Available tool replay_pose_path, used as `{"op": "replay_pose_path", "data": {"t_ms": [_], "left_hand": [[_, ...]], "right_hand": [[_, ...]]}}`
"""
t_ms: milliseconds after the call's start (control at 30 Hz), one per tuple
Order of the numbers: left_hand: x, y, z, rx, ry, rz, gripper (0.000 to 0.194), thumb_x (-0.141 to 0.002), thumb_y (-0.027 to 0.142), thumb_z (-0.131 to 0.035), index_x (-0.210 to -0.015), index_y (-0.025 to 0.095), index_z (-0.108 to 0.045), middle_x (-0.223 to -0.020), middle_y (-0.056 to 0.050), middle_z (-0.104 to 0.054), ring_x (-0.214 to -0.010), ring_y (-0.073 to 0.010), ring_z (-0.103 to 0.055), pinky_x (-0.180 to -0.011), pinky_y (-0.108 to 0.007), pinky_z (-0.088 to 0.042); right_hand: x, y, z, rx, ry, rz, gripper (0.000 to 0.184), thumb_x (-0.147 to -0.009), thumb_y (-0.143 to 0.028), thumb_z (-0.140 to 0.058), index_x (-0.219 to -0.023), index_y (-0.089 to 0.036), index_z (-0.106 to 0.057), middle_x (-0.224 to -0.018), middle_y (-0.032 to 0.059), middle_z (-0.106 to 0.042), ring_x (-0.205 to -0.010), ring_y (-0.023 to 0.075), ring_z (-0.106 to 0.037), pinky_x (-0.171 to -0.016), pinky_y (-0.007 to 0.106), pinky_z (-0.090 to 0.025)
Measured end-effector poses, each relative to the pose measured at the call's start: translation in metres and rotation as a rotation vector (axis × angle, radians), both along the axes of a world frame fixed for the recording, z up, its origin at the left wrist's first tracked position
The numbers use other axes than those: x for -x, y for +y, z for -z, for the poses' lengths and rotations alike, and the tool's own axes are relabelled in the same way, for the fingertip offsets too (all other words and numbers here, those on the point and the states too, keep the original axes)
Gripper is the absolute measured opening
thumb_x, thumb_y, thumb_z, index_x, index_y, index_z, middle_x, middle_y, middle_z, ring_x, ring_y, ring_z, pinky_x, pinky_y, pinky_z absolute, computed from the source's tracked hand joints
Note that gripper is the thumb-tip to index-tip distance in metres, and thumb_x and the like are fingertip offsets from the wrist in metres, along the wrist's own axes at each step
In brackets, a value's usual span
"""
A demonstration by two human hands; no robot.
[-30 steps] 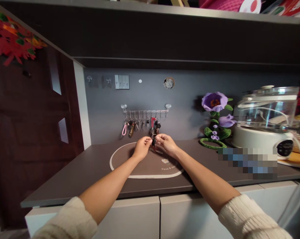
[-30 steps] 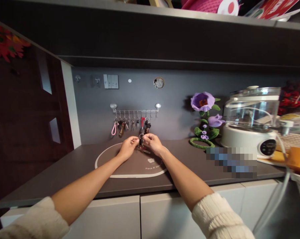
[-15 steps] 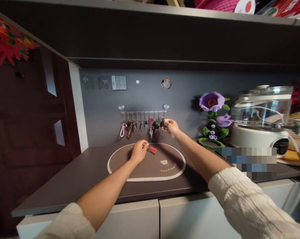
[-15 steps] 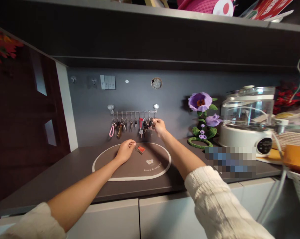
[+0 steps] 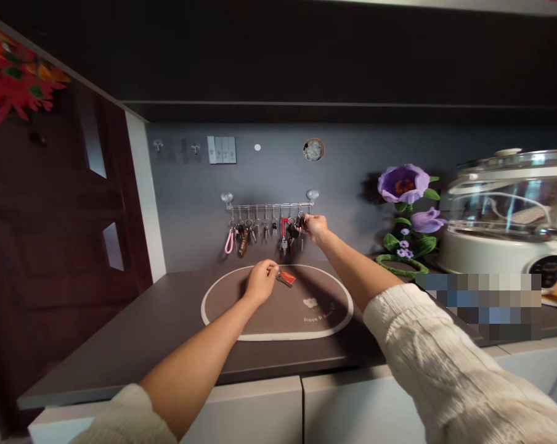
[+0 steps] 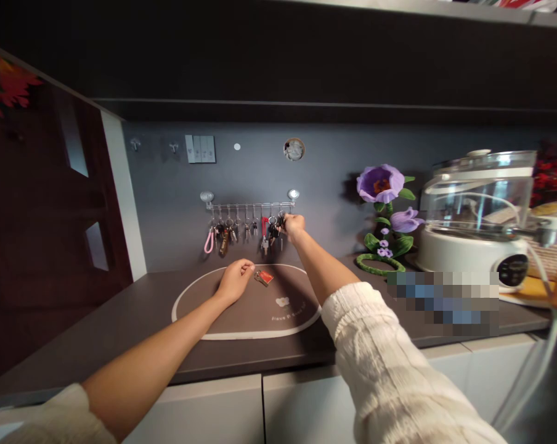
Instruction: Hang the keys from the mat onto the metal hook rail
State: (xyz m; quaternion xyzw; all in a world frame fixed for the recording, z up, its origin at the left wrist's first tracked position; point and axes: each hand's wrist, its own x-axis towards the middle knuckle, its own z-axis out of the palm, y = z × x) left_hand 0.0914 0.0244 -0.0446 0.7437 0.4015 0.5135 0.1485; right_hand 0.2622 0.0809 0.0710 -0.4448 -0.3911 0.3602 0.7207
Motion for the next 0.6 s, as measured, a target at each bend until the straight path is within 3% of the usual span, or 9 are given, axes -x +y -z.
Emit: {"op": "replay_pose_path", "data": {"t_ms": [167,600], "left_hand": [[0.0,0.001,0.001,0.003,-0.009,0.002,0.014,-0.077,0.02,-0.047,-0.075,0.015,-0.06,-0.074,-0.004,-0.063,-0.069,-0.0128,-0.057,-0.067,-0.025,-0.044],[0.001,0.004,0.003,0.019,0.006,-0.022,0.015,-0.078,0.02,-0.046,-0.077,0.015,-0.06,-0.077,-0.004,-0.064,-0.071,-0.0122,-0.057,-0.068,-0.024,-0.043]], "right_hand": [[0.0,0.004,0.006,0.027,0.024,0.014,0.013,-0.08,-0.014,-0.047,-0.067,-0.015,-0.048,-0.049,-0.0025,-0.046,-0.044,0.0065,-0.046,-0.046,0.021,-0.05],[-0.006,0.007,0.022,0.013,-0.051,0.038,0.017,-0.078,-0.011,-0.046,-0.062,-0.016,-0.045,-0.047,-0.005,-0.043,-0.041,0.0044,-0.042,-0.047,0.019,-0.047]]}}
